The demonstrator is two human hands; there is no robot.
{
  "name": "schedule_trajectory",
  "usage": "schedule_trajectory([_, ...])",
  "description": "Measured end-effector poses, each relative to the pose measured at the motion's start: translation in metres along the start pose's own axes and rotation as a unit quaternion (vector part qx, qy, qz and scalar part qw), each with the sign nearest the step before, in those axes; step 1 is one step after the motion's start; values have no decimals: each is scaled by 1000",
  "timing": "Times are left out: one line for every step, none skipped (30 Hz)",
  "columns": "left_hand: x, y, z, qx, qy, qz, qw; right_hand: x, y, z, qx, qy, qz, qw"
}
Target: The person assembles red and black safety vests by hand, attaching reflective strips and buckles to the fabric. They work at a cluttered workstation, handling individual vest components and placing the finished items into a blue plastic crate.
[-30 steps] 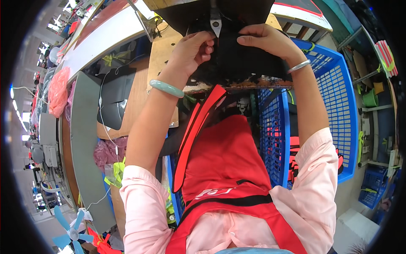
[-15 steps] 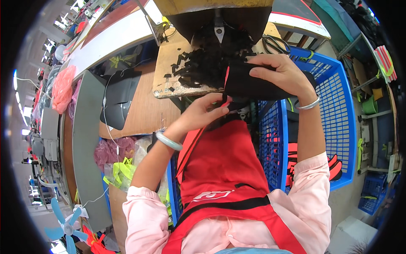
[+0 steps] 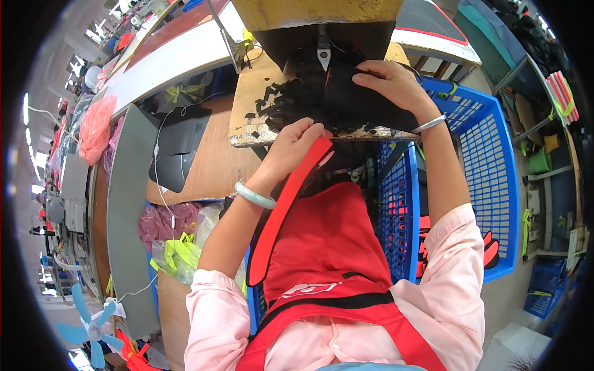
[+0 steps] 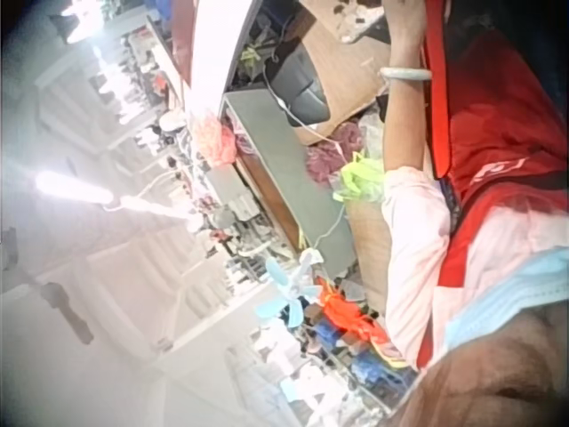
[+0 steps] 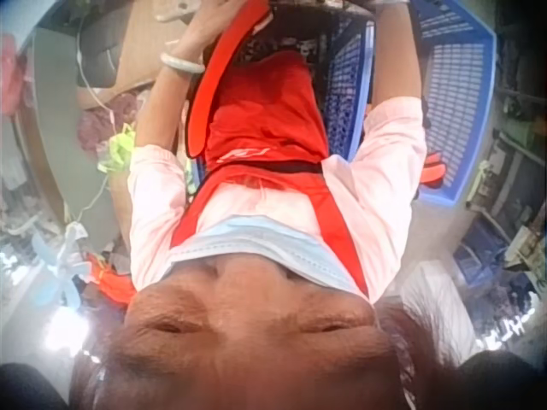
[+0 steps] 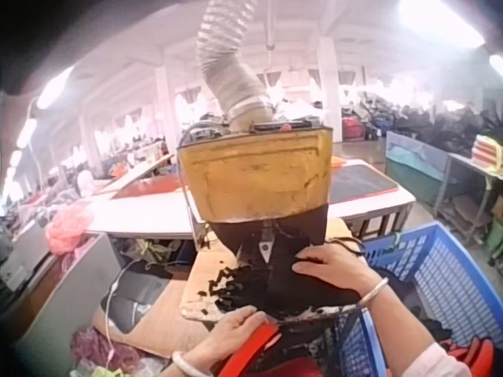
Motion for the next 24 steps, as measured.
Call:
schedule_trajectory([-3, 1, -3, 15, 25, 9, 1000, 2, 1, 0, -9, -15, 4, 1000])
schedule_trajectory([-7, 2, -8, 29, 50, 18, 998, 2, 3, -2, -3, -20, -8, 1000])
schedule_trajectory([-9, 3, -11, 44, 75, 27, 996, 1, 4, -4, 4, -25, -19, 1000])
schedule_trajectory([-9, 0, -9, 15, 57, 15, 998, 0, 5, -5, 11, -30, -30, 999])
schedule_trajectory([-6, -5, -3, -13, 39, 3, 999, -2, 4, -6, 12, -31, -37, 999])
schedule_trajectory([-5, -9, -1, -42, 21, -10, 999, -3, 2, -7, 13, -32, -43, 998])
schedule_trajectory([-6, -11, -3, -17, 53, -14, 998, -4, 0, -10, 12, -33, -50, 998])
schedule_trajectory([-9, -13, -7, 8, 85, -19, 996, -4, -4, -12, 1, -7, -51, 999])
schedule_trajectory([-9, -14, -11, 33, 118, -24, 992, -5, -9, -13, -11, 18, -52, 998])
schedule_trajectory([-8, -16, -17, 55, 103, -22, 993, -6, -14, -15, -22, 44, -54, 997])
schedule_trajectory([-7, -19, -22, 77, 88, -19, 993, -7, -21, -17, -18, 60, -53, 997])
schedule_trajectory([-5, -23, -25, 99, 73, -17, 992, -8, -28, -19, -13, 77, -51, 996])
schedule_trajectory([-2, -29, -27, 98, 57, -19, 993, -8, -36, -20, -7, 94, -50, 994])
schedule_trajectory([1, -35, -27, 96, 42, -20, 994, -9, -44, -24, -23, 99, -47, 994])
schedule_trajectory([4, -41, -25, 94, 26, -21, 995, -10, -51, -28, -20, 113, -45, 992])
schedule_trajectory([5, -49, -19, 86, 74, -16, 993, -11, -59, -34, -15, 126, -45, 991])
schedule_trajectory([8, -57, -14, 87, 94, -16, 992, -12, -66, -39, -9, 140, -46, 989])
schedule_trajectory([11, -64, -8, 88, 115, -16, 989, -13, -71, -44, 4, 157, -52, 986])
schedule_trajectory([14, -70, -3, 90, 136, -17, 986, -13, -76, -46, 6, 156, -52, 986])
schedule_trajectory([19, -76, 4, 181, 207, 20, 961, -13, -79, -47, 8, 155, -52, 986])
schedule_trajectory([23, -83, 5, 215, 233, 52, 947, -11, -83, -48, 9, 154, -53, 987])
schedule_trajectory([25, -89, 8, 252, 261, 85, 928, -6, -87, -45, 18, 183, -54, 981])
schedule_trajectory([27, -95, 11, 289, 287, 118, 906, 0, -92, -46, 29, 174, -69, 982])
schedule_trajectory([29, -101, 15, 292, 297, 122, 901, 6, -98, -50, 41, 165, -84, 982])
Point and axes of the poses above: each hand's wrist, its own y-axis towards the middle knuckle, its own x-axis out of the palm, z = x × y, the point moved 1 cm from there along y, towards the middle knuckle, and after that the axes turned 10 degrees about -x, right-handed, at the moved point
